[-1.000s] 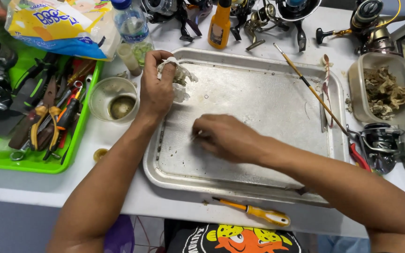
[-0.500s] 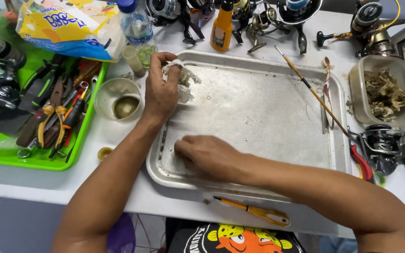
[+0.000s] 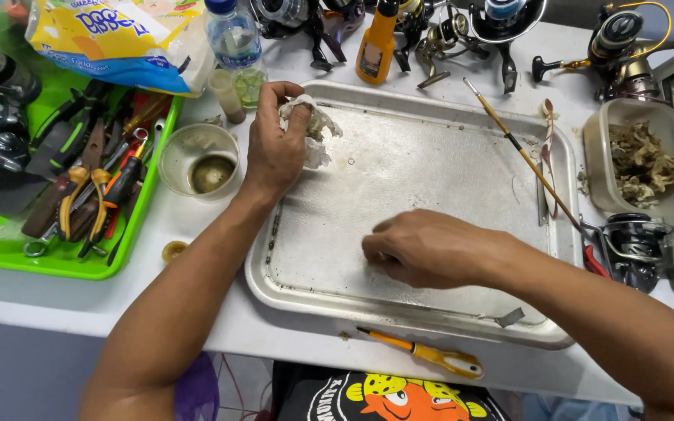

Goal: Disassembling, cleaning, and reassembling a fishing reel on a metal tray using a screwdriver and a cloth.

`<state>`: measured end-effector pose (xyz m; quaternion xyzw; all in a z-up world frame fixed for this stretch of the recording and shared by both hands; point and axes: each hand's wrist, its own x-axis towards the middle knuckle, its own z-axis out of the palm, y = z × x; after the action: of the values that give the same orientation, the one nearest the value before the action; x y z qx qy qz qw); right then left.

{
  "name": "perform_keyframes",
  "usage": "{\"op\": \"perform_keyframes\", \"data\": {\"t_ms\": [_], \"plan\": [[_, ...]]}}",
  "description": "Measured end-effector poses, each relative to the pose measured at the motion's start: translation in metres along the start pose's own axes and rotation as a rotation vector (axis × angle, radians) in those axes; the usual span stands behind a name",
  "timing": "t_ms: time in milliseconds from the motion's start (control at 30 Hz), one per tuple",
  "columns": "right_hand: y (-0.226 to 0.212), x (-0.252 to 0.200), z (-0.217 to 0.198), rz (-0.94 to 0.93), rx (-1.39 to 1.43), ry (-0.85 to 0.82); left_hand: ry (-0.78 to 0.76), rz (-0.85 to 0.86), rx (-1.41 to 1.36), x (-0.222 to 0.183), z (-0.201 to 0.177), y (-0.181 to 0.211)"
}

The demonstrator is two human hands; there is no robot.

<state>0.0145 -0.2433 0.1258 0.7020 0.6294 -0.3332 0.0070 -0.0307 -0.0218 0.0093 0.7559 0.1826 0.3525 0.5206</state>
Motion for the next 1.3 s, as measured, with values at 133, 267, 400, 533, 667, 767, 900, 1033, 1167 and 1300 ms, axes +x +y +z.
{"op": "perform_keyframes", "data": {"t_ms": [133, 267, 400, 533, 667, 767, 900, 1033, 1167, 1300], "plan": [[0.034, -0.019, 0.049, -0.17, -0.027, -0.027, -0.053, -0.048, 0.014, 0.001, -0.003, 0.015], [0.02, 0.018, 0.079, -0.27, -0.086, 0.097, -0.056, -0.084, 0.014, -0.001, -0.004, 0.02], [-0.004, 0.071, 0.08, -0.46, -0.013, 0.234, -0.009, -0.05, -0.004, 0.001, -0.004, 0.017], [-0.017, 0.083, 0.042, -0.456, 0.342, 0.234, 0.041, -0.063, -0.05, 0.003, -0.005, -0.002], [0.003, 0.059, 0.016, -0.26, 0.268, 0.192, 0.032, -0.063, -0.081, 0.004, -0.007, 0.0], [0.007, 0.053, 0.025, -0.045, 0.021, 0.121, 0.035, -0.029, -0.088, 0.006, -0.006, -0.001], [-0.024, 0.07, 0.051, -0.139, 0.086, 0.277, 0.049, -0.021, -0.095, 0.004, -0.004, 0.001], [-0.038, 0.065, 0.045, -0.348, 0.389, 0.306, 0.032, -0.046, -0.11, 0.0, -0.007, 0.007], [0.003, 0.016, 0.02, -0.261, 0.56, 0.359, -0.083, -0.028, -0.06, -0.001, -0.003, 0.0], [0.078, -0.056, -0.007, 0.225, 0.273, 0.601, -0.164, -0.032, 0.031, -0.003, -0.004, 0.02]]}}
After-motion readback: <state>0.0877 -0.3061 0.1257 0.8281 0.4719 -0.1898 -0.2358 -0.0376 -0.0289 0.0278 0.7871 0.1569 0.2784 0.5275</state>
